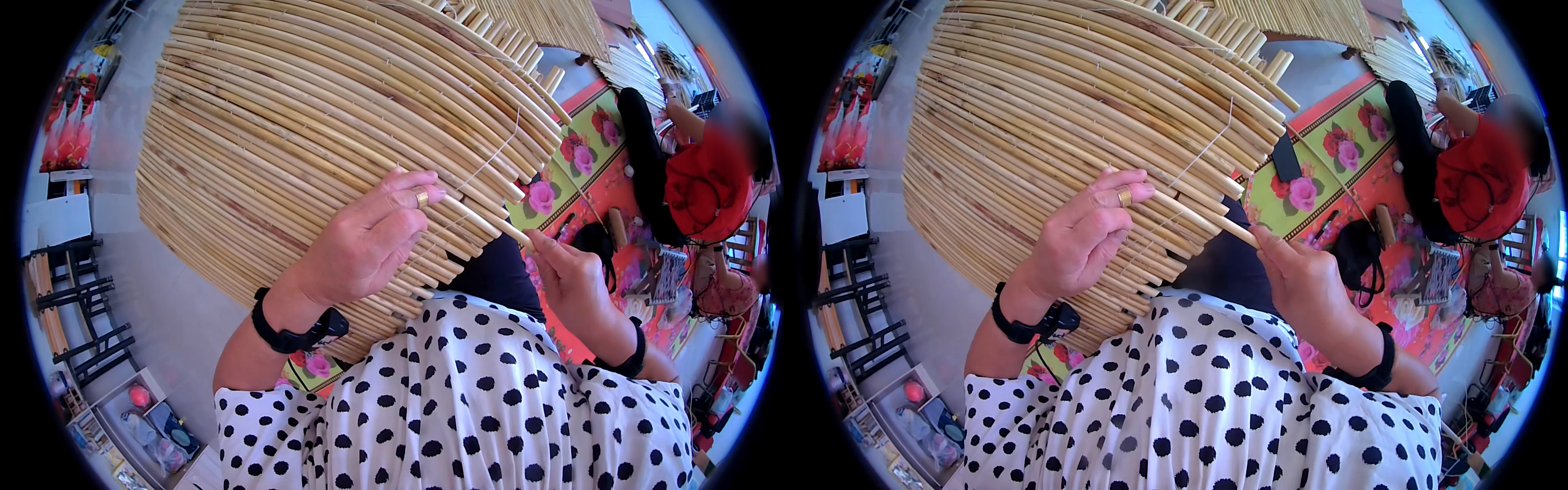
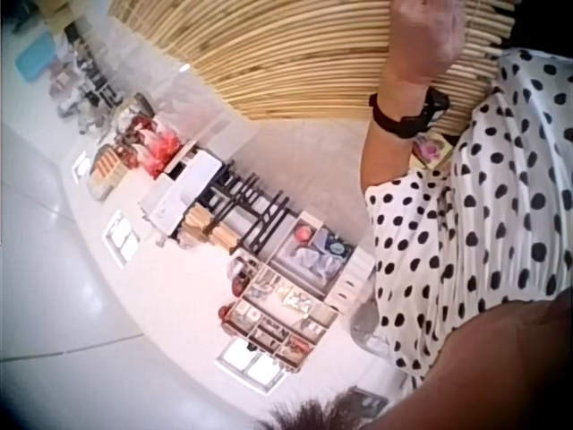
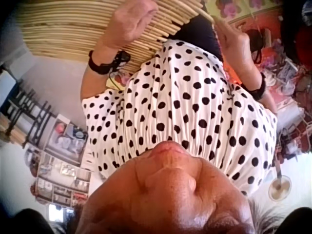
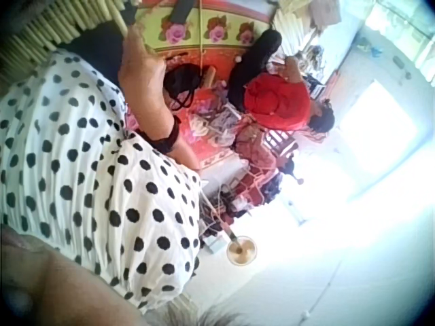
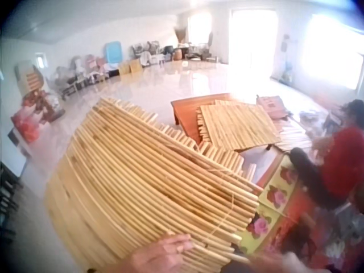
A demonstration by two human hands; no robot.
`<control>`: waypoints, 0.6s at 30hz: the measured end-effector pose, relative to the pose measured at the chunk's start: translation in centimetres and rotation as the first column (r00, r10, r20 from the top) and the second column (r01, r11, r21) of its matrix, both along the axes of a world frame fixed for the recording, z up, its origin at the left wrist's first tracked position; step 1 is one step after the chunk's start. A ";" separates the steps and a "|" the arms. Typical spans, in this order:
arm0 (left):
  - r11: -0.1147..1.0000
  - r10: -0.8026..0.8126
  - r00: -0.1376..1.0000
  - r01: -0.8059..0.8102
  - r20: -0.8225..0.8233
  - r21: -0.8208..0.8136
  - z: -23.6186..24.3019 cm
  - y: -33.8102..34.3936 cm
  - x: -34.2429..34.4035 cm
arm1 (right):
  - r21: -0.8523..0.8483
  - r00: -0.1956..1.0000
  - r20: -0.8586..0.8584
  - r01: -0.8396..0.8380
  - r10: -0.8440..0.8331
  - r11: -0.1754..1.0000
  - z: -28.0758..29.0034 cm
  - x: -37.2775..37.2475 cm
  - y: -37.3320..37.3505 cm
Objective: The person sits on the floor and weaves thin bamboo sticks into a mat using a thin string. They insert sticks into the weave, pull the string to secure them, and adjust the mat's position. The person also uses a small wooden tool to help with the weaving process.
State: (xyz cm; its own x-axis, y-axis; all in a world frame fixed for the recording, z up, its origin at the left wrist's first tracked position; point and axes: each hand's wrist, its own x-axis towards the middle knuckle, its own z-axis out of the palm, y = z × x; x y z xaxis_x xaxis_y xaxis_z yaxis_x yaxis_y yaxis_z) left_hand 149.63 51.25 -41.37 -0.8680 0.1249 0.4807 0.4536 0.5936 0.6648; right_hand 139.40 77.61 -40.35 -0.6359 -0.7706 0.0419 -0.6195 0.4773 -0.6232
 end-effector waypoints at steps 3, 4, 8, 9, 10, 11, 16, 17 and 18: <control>1.000 -0.007 1.000 0.007 0.011 -0.027 0.1 -0.1 -0.1 | 0.059 0.999 -0.039 -0.013 0.016 0.998 -0.1 0.1 -0.1; 0.999 -0.007 1.000 0.008 0.013 -0.031 0.1 -0.1 -0.1 | 0.041 0.999 0.031 -0.029 0.028 0.999 -0.1 -0.1 -0.1; 0.997 -0.002 1.000 0.004 0.029 -0.082 0.3 -0.2 0.1 | 0.005 0.948 0.316 -0.037 0.033 0.999 -1.2 -1.3 0.1; 0.995 -0.001 0.999 0.004 0.034 -0.098 0.4 -0.2 0.1 | 0.012 0.923 0.385 -0.025 0.018 1.000 -1.4 -1.5 0.1; 0.995 0.001 0.999 0.003 0.036 -0.099 0.4 -0.1 0.1 | 0.010 0.863 0.505 -0.008 0.001 1.000 -1.5 -1.8 0.1; 0.995 0.002 0.999 0.002 0.038 -0.099 0.4 -0.1 0.1 | 0.011 0.788 0.616 0.010 -0.014 1.000 -1.6 -2.2 0.1; 0.993 0.008 0.999 -0.002 0.049 -0.119 0.1 -0.1 -0.1 | 0.027 0.651 0.758 0.019 -0.033 0.999 -1.6 -2.8 -0.3; 0.993 0.010 0.999 -0.004 0.053 -0.119 0.1 0.0 -0.1 | 0.006 0.697 0.717 0.016 -0.016 1.000 -1.9 -2.7 -0.2; 0.993 0.010 0.998 -0.003 0.055 -0.120 0.2 0.0 -0.1 | -0.016 0.742 0.670 0.014 0.000 1.000 -2.1 -2.6 -0.1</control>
